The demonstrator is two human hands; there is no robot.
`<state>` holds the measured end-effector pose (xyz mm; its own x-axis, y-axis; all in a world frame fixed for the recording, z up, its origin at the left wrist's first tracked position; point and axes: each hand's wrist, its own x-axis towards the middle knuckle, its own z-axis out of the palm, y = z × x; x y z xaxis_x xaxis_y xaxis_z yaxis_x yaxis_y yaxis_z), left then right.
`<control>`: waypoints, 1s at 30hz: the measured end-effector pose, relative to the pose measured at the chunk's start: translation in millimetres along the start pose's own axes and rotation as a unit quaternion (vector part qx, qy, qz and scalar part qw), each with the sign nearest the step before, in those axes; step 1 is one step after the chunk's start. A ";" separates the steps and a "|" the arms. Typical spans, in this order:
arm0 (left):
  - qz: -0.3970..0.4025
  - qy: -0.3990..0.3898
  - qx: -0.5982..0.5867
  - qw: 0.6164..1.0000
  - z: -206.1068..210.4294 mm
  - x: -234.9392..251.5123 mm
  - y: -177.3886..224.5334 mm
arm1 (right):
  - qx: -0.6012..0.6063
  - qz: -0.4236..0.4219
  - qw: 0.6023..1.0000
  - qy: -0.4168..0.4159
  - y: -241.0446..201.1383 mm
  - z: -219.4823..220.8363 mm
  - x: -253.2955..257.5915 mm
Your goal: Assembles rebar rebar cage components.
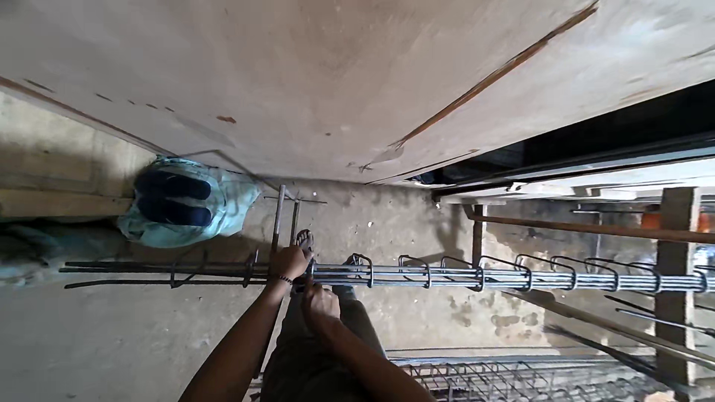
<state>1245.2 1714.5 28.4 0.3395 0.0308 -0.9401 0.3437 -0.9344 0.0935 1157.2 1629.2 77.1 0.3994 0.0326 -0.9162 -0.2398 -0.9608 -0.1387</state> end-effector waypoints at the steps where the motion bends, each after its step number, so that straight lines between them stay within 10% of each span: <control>1: 0.001 -0.003 -0.020 1.000 0.6 2.7 1.4 | 0.002 -0.002 1.000 0.003 -0.4 -1.1 -0.1; 12: 0.001 0.099 -0.145 0.984 26.5 7.9 -1.8 | -0.016 -0.093 0.993 0.076 27.2 -42.1 2.4; 23: 0.107 0.107 -0.213 0.965 42.2 11.6 -25.3 | 0.110 -0.317 0.938 -0.087 98.4 -89.8 144.1; 30: 0.097 0.142 -0.237 0.956 48.2 7.2 -23.8 | 0.108 -0.304 0.944 -0.071 129.5 -87.1 154.4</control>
<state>1197.3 1719.8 3.5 0.6378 0.0306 -0.7696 0.5854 -0.6686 0.4586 1264.9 1485.9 -49.6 0.4024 0.6119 -0.6809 -0.1858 -0.6737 -0.7153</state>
